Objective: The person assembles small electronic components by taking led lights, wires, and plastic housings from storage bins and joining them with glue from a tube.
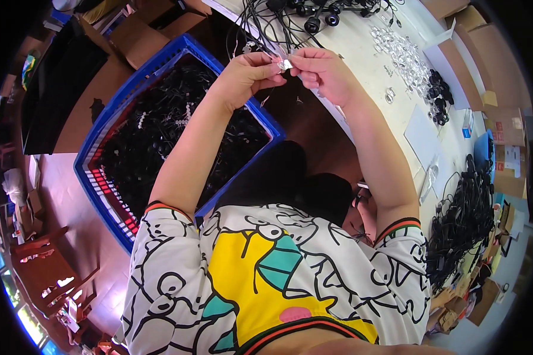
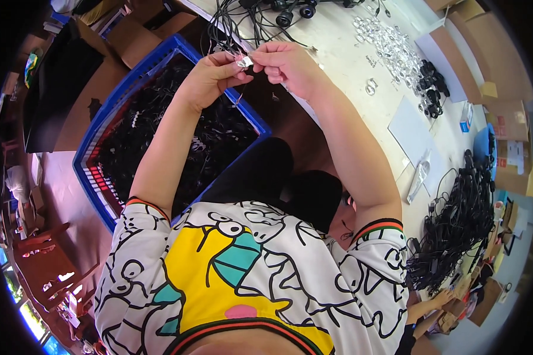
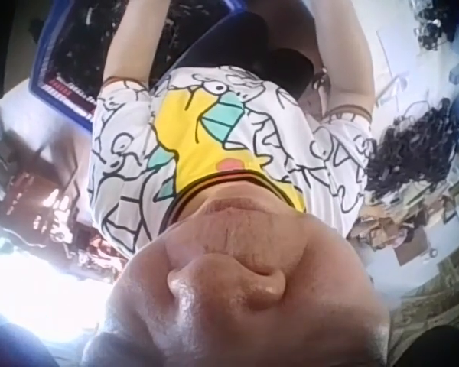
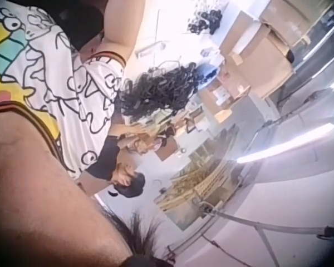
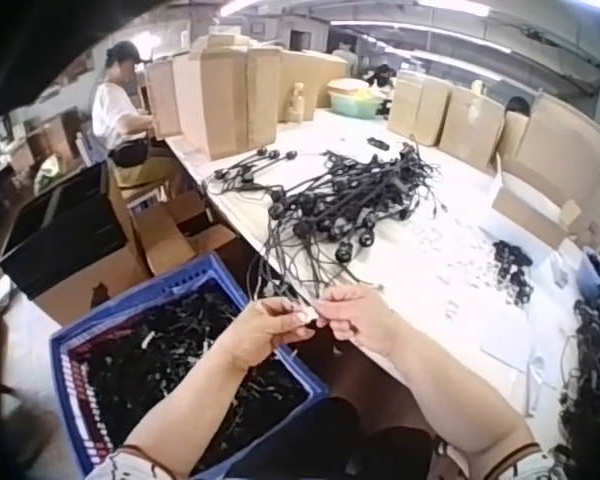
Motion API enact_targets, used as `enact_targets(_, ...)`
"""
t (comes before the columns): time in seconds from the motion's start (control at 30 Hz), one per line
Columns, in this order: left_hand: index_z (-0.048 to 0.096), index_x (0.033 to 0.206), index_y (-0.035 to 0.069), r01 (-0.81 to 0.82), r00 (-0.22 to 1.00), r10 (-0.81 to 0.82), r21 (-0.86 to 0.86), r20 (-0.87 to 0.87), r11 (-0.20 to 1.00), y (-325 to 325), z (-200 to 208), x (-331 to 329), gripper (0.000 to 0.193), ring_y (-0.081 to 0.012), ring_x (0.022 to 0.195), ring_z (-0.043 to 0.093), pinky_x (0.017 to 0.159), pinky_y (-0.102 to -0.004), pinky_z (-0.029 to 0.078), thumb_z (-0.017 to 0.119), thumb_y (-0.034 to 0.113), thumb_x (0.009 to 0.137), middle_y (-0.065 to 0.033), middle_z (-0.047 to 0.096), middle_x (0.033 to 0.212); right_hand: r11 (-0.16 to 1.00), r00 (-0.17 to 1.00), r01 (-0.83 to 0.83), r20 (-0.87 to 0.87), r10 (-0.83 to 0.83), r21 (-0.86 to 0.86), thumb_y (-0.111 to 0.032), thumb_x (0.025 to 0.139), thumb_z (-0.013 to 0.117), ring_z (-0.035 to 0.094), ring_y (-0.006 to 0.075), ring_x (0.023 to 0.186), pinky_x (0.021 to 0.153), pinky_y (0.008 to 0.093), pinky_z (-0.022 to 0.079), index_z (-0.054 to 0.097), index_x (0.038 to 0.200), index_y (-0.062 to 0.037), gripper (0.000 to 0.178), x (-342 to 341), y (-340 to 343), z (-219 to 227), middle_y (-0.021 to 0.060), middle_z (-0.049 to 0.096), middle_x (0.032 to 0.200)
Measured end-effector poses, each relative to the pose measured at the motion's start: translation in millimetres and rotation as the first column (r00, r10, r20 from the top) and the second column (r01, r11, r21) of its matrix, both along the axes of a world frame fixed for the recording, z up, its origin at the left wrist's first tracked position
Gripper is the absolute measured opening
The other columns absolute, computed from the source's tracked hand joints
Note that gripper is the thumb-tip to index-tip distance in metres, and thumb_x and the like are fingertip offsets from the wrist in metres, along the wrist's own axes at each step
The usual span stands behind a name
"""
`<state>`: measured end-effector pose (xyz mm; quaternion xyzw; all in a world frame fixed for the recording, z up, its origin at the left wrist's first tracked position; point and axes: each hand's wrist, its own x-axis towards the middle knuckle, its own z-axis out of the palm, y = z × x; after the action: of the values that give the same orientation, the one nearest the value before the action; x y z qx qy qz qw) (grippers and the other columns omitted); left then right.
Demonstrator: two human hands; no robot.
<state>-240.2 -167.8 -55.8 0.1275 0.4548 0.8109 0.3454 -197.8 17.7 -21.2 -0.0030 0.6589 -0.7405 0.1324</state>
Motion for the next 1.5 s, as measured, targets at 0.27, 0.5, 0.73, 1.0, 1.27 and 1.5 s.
enact_targets(0.27,0.06,0.089,-0.002,-0.274,0.946,0.203,-0.286,-0.254,0.918,14.7,1.3,6.6,0.017,-0.0119,0.071,0.059,0.071,-0.024,0.05,0.063,0.009,0.076,-0.0059,0.061,0.083,0.371,0.51,0.722,-0.812,0.285,0.584,-0.012,0.076,0.058,0.051,0.0162,0.049,0.043,0.0255,0.039,0.055,0.067,-0.0065,0.011,11.8,-20.5,-7.2,0.0042,0.057,0.067)
enact_targets(0.5,0.058,0.097,-0.004,-0.224,0.972,0.213,-0.122,-0.103,0.967,7.7,-2.4,4.5,0.02,-0.0139,0.082,0.059,0.079,-0.0257,0.049,0.059,0.005,0.079,-0.0073,0.06,0.091,0.944,0.925,0.324,-0.232,-0.301,0.067,-0.017,0.084,0.052,0.045,0.0069,0.051,0.046,0.0202,0.037,0.06,0.096,-0.0029,0.02,4.4,-13.1,1.1,0.0016,0.058,0.07)
enact_targets(0.73,0.056,0.1,-0.005,-0.266,0.952,0.232,-0.163,-0.2,0.95,2.2,-3.7,5.0,0.024,-0.0149,0.083,0.059,0.078,-0.0249,0.048,0.058,0.009,0.08,-0.0085,0.06,0.091,0.883,0.962,0.119,-0.274,0.011,0.454,-0.02,0.082,0.057,0.039,0.0029,0.052,0.046,0.0176,0.03,0.061,0.092,-0.0038,0.02,-3.0,-13.6,-8.9,-0.0045,0.048,0.061)
enact_targets(1.0,0.056,0.091,-0.005,-0.144,0.989,0.144,0.011,0.013,0.989,17.8,-12.3,8.8,0.018,-0.0113,0.067,0.056,0.073,-0.0332,0.053,0.059,0.008,0.079,-0.0048,0.056,0.076,0.992,0.997,0.068,-0.035,-0.065,0.102,-0.015,0.084,0.053,0.034,0.0026,0.047,0.044,0.016,0.025,0.058,0.082,-0.001,0.015,1.7,-4.6,1.9,-0.0046,0.043,0.056)
enact_targets(1.27,0.061,0.082,-0.004,-0.395,0.916,0.393,-0.011,-0.08,0.919,21.4,-4.3,22.1,0.011,-0.0095,0.057,0.054,0.063,-0.0254,0.052,0.062,0.005,0.076,-0.0053,0.059,0.07,0.69,0.815,0.448,-0.577,-0.054,0.568,-0.012,0.078,0.058,0.047,0.0044,0.054,0.049,0.0215,0.038,0.054,0.07,-0.0051,0.011,9.9,-24.0,1.4,-0.0034,0.051,0.064)
enact_targets(1.5,0.06,0.09,-0.008,-0.537,0.803,0.51,-0.005,-0.308,0.843,23.9,-11.1,26.8,0.024,-0.0091,0.059,0.057,0.052,-0.0196,0.043,0.065,0.007,0.072,-0.007,0.062,0.07,0.683,0.699,0.572,-0.706,-0.115,0.454,-0.015,0.081,0.057,0.048,0.0046,0.061,0.054,0.0199,0.039,0.062,0.091,-0.0082,0.013,1.4,-17.5,-13.3,-0.0013,0.06,0.079)
